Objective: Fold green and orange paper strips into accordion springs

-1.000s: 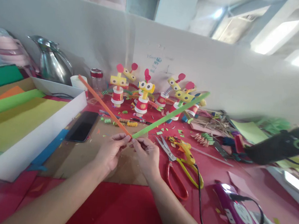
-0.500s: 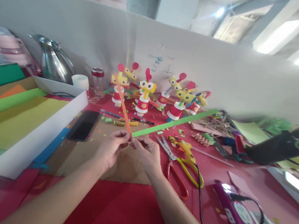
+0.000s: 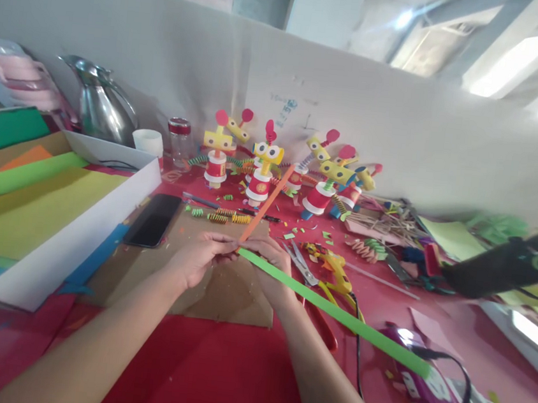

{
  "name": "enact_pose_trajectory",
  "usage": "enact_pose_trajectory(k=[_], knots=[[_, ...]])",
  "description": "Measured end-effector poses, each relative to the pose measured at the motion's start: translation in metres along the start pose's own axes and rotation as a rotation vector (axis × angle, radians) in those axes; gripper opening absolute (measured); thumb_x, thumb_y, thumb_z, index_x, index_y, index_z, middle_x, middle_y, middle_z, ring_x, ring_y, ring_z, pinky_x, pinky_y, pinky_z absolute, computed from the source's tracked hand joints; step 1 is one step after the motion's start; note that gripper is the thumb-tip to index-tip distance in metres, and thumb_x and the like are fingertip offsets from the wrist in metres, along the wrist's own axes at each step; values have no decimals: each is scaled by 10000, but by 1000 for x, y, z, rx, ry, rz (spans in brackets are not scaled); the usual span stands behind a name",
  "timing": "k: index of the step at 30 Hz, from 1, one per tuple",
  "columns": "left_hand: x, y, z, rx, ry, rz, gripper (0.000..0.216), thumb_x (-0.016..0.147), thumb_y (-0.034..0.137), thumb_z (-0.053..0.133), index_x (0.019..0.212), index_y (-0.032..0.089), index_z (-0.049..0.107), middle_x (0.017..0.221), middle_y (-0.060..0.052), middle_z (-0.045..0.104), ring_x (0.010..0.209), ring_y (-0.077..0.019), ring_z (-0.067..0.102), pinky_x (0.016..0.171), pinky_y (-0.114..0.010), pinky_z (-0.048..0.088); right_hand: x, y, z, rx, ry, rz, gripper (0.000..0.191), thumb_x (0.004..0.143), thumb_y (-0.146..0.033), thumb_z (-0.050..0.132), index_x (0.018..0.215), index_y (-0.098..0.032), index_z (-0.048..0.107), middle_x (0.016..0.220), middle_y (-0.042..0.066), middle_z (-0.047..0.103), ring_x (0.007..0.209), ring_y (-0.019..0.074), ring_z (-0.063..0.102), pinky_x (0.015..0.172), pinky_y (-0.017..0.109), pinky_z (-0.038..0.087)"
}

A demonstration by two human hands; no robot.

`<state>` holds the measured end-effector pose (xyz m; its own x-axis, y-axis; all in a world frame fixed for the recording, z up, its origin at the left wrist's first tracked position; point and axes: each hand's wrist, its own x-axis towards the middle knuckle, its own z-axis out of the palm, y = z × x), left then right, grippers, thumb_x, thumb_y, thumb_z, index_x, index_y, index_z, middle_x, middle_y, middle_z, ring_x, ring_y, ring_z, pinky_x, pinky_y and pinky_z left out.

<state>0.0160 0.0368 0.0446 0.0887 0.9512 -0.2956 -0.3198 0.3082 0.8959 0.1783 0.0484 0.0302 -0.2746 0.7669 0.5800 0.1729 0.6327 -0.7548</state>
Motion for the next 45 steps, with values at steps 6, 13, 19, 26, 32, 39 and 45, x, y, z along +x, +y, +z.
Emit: enact_pose_trajectory(k=[6,13,19,26,32,39,45], knots=[[2,-3,1,-160,73,-27,76,656,154,762,690,123,701,649,-31,676,576,-90,615,613,-213,479,-7,9,0,-113,19,-97,179,839,-217,610,942,-285,740,927,53,691,835,175,662,738,283,537],[-1,-1,6,-281,58,-19,154,650,6,704,762,109,728,770,-59,727,713,-108,661,743,-215,518,-11,12,-2,-356,55,-228,259,879,-155,536,1018,-281,715,921,57,674,836,164,644,722,263,523],[-5,1,11,-299,33,18,211,660,13,690,839,115,732,806,-65,733,736,-113,667,754,-223,515,-11,9,-3,-538,25,-302,285,905,-153,488,1087,-255,682,927,68,672,808,163,632,698,262,510],[-2,-6,8,-201,36,142,250,604,125,776,851,146,742,841,-61,738,775,-137,658,756,-256,510,-12,3,1,-691,-3,-356,288,868,-118,490,1080,-198,669,927,92,689,787,188,632,698,292,493],[-2,2,4,-164,71,196,280,579,182,798,855,194,755,823,-36,742,765,-136,650,813,-293,494,-15,-11,11,-258,131,43,142,793,-178,556,847,-185,687,711,34,660,611,149,582,586,265,457],[-11,1,12,19,70,319,280,618,234,780,895,197,752,893,-51,748,853,-185,659,845,-330,506,-4,-17,19,419,242,412,179,759,-333,665,854,-193,724,717,11,693,626,143,589,598,267,482],[-18,3,16,121,127,350,230,627,250,777,847,184,757,864,-60,752,834,-202,677,830,-333,524,-5,-15,17,455,288,418,117,734,-307,694,759,-198,729,598,-12,645,591,138,574,592,268,484]])
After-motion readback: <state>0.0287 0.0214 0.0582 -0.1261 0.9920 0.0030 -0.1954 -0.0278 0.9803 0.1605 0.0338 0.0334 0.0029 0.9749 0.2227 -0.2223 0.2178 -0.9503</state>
